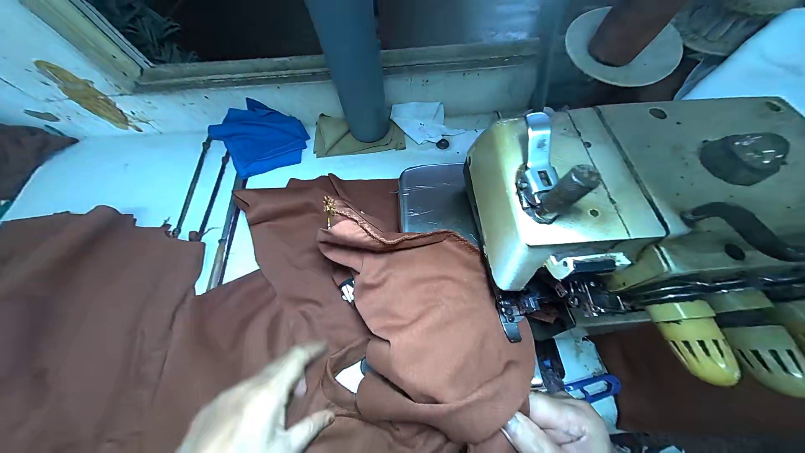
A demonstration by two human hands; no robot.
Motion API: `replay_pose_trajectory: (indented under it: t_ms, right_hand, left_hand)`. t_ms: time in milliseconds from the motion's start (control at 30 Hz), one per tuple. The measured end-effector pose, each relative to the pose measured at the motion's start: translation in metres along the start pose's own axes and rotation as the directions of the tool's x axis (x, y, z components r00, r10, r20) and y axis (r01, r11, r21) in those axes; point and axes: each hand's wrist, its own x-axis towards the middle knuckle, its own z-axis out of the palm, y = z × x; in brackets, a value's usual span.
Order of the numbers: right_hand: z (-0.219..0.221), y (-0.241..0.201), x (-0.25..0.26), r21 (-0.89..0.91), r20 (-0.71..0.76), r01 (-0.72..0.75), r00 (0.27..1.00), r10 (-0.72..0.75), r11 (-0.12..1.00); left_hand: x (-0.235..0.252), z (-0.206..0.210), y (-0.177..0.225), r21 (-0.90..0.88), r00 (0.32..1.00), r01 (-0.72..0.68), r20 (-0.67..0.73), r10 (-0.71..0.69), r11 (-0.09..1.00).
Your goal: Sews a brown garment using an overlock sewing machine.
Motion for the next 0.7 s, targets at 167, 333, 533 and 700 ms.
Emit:
replay_pose_trajectory:
  t_ms: [167, 333, 533, 700]
  right_hand:
    - [0.003, 0.008, 0.002, -0.002, -0.010, 0.096, 0.995, -0.096, 0.995]
    - [-0.016, 0.004, -0.006, 0.056, 0.321, 0.377, 0.870, -0.374, 0.924]
    - [-0.007, 0.037, -0.040, -0.141, 0.388, -0.018, 0.919, 0.072, 0.990]
    - [-0.007, 0.063, -0.056, -0.351, 0.391, -0.270, 0.828, 0.403, 0.897]
  left_hand:
    - [-0.039, 0.045, -0.028, 0.107, 0.950, -0.056, -0.301, 0.086, 0.993]
    - [-0.055, -0.016, -0.046, 0.134, 0.673, -0.072, -0.725, 0.148, 0.988]
    - [-0.018, -0.022, -0.067, 0.179, 0.778, 0.015, -0.620, 0.101, 0.984]
    - [-0.008, 0.035, 0.023, 0.233, 0.612, -0.385, -0.660, 0.436, 0.893]
